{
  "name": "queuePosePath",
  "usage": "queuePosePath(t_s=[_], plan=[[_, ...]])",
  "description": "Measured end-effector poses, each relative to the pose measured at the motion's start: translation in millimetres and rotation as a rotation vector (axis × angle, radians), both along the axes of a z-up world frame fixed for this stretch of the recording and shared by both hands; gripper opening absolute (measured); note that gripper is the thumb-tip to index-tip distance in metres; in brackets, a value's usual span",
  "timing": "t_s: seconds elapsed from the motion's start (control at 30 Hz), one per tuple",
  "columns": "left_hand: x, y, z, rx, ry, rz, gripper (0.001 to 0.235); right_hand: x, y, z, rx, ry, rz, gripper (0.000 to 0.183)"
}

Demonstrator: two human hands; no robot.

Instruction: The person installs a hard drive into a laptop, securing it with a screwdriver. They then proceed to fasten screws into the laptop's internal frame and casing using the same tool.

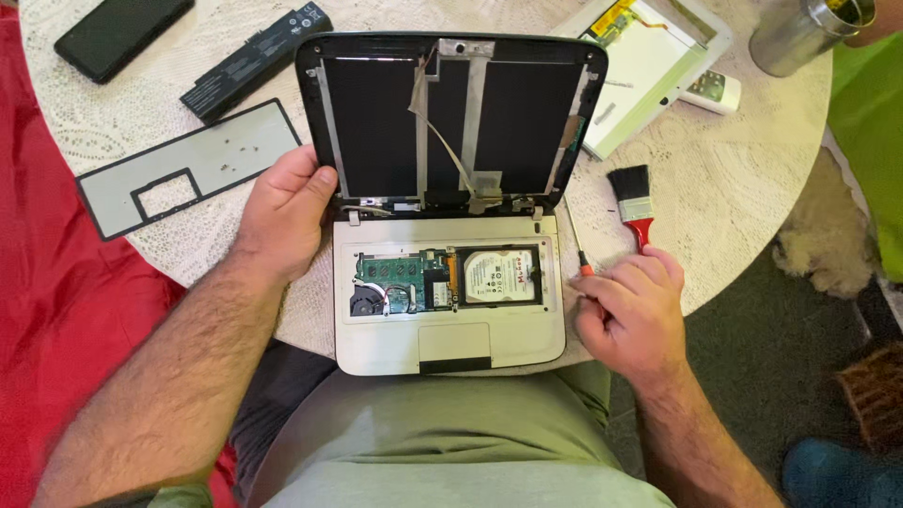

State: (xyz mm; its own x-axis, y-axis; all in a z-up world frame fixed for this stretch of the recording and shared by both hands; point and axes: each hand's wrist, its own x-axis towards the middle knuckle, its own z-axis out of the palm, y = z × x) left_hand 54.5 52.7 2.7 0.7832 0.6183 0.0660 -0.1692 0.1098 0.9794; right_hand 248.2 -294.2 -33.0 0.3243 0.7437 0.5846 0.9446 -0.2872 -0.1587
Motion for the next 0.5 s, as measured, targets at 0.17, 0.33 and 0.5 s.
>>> queuePosePath(t_s=[0.17,0.33,0.5], plan=[[3.8,0.4,-7.2,-0.015,-0.010,-0.041,0.026,0.3,-3.7,-2.1,-0.017,0.036,-0.050,0.011],[16.7,0.4,5.9,0.100,0.122,-0.113,0.027,7.4,-11.5,-14.0,-0.016,0.037,-0.048,0.010],[33.6,18.0,29.3,0.495,0.441,-0.233,0.022,9.9,-4.7,3.6,0.024,0.109,0.073,0.001]])
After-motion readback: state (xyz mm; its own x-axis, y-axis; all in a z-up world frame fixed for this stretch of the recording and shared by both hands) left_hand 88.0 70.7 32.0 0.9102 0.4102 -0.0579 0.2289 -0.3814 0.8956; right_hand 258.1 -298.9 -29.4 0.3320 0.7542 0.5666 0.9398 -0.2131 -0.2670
